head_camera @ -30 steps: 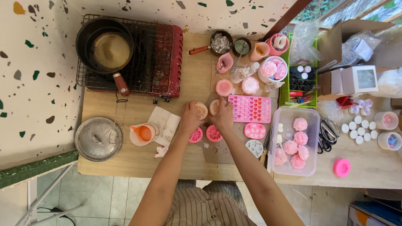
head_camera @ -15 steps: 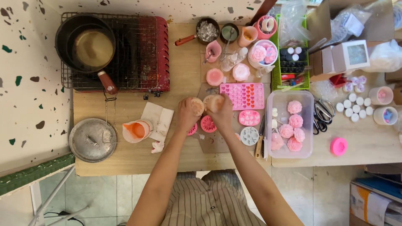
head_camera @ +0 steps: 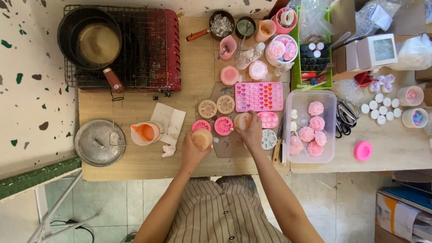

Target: The recorder uses a heat gun and molds to create small wax decorative items.

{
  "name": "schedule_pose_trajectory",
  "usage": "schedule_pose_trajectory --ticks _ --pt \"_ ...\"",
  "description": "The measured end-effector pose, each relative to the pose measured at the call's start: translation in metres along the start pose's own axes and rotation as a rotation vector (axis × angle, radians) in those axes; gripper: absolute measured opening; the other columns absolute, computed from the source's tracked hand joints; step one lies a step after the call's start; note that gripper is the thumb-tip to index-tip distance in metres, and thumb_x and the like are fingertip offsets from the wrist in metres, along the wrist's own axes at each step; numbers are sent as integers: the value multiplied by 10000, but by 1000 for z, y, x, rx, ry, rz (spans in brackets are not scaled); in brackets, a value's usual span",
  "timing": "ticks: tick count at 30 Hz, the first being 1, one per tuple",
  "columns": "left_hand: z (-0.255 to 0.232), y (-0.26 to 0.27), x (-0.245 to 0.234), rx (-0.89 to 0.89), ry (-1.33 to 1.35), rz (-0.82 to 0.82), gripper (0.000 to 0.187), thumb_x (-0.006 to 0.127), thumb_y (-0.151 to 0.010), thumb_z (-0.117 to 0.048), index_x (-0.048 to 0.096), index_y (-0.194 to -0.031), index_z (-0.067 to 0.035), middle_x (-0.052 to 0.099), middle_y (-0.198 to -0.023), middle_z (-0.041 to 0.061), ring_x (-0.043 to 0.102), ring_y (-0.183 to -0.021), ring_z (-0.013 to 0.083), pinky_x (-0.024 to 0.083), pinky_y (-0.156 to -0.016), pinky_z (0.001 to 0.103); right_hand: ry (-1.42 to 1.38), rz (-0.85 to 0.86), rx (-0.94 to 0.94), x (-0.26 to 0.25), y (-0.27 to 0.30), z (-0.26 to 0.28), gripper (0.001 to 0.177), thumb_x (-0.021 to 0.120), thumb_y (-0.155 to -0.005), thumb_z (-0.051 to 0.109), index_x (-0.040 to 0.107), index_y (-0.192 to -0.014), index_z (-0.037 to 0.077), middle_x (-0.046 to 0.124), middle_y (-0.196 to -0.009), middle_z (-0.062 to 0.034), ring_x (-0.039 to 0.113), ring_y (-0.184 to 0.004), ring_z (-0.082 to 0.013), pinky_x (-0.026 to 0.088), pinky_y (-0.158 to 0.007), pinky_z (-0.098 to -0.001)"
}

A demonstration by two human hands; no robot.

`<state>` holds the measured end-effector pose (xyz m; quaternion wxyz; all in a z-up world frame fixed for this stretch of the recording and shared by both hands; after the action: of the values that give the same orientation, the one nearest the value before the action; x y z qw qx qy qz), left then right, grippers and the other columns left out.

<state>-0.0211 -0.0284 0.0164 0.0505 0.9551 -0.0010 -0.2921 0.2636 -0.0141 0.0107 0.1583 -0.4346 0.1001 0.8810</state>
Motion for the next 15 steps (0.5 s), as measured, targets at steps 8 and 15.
schedule_pose_trajectory --ticks 8,15 --pt "54 6 10 -250 270 -58 773 926 -641 -214 483 -1242 -15 661 -1162 193 676 -1057 325 536 -913 412 -154 -169 196 -42 46 8 815 892 -709 240 469 -1372 24 630 -1205 -218 612 -1116 -380 495 -965 -460" --pt "29 -12 19 -234 258 -85 756 920 -661 -224 493 -1244 -2 682 -1133 196 692 -1042 332 543 -893 425 -348 20 409 -14 103 -10 866 906 -696 329 435 -1346 6 629 -1184 -219 650 -1081 -347 517 -935 -425"
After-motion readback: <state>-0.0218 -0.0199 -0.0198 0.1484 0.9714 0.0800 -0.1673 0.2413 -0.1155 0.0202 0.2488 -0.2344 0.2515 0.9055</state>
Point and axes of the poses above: each hand's wrist, its own y-axis away from the middle knuckle, its own x-axis out of the palm, z = x × y, the point moved 9 cm from there along -y, towards the middle knuckle
